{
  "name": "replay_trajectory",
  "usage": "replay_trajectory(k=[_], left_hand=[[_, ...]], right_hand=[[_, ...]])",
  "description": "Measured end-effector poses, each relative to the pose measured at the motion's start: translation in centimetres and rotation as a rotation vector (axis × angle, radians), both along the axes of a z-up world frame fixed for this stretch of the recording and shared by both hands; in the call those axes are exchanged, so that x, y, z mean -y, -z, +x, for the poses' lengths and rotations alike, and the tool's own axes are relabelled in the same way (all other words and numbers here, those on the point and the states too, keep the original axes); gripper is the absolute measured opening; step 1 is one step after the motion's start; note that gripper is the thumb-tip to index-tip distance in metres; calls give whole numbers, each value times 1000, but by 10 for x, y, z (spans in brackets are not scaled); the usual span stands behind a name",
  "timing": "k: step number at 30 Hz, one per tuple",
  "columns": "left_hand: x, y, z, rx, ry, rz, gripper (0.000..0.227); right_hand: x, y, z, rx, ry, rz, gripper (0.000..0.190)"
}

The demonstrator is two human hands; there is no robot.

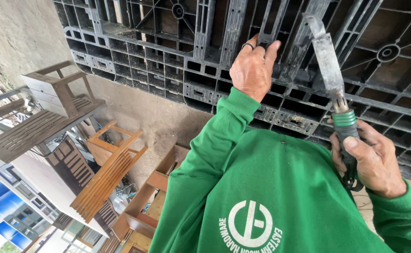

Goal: The person repairs a plastic pallet by applying heat with a soldering iron to fuse plastic fragments and smooth the damaged surfaces.

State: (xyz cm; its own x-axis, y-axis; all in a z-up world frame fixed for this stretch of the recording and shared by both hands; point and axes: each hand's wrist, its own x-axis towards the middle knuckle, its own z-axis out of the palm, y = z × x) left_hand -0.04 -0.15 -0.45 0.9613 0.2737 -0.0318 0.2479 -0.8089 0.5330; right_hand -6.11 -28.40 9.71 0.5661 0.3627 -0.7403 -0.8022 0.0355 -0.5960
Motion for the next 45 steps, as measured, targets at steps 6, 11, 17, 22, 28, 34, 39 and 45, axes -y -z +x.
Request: replay_trajectory(k=[6,11,17,22,28,34,39,45], left_hand=[[4,-4,7,-130,-37,-3,42],[-8,-27,-5,-210,48,-188,38],[-39,-51,-18,-210,340,-151,36],[-68,-50,4,-274,542,-190,38],[-97,-46,33,-339,813,-235,45],[-111,-63,60,-352,1027,-298,46],[-161,-84,124,130,874,42,49],[-221,-62,236,266,828,334,59]], right_hand=[[-1,4,0,-2,5,-25,66],[-14,12,-7,33,27,23,59],[-67,34,0,143,148,56,53],[-139,55,9,132,391,211,49],[-208,49,16,170,648,288,53],[-241,71,-6,241,826,173,51],[-247,73,-9,264,832,37,47],[-245,74,-8,348,861,57,42]])
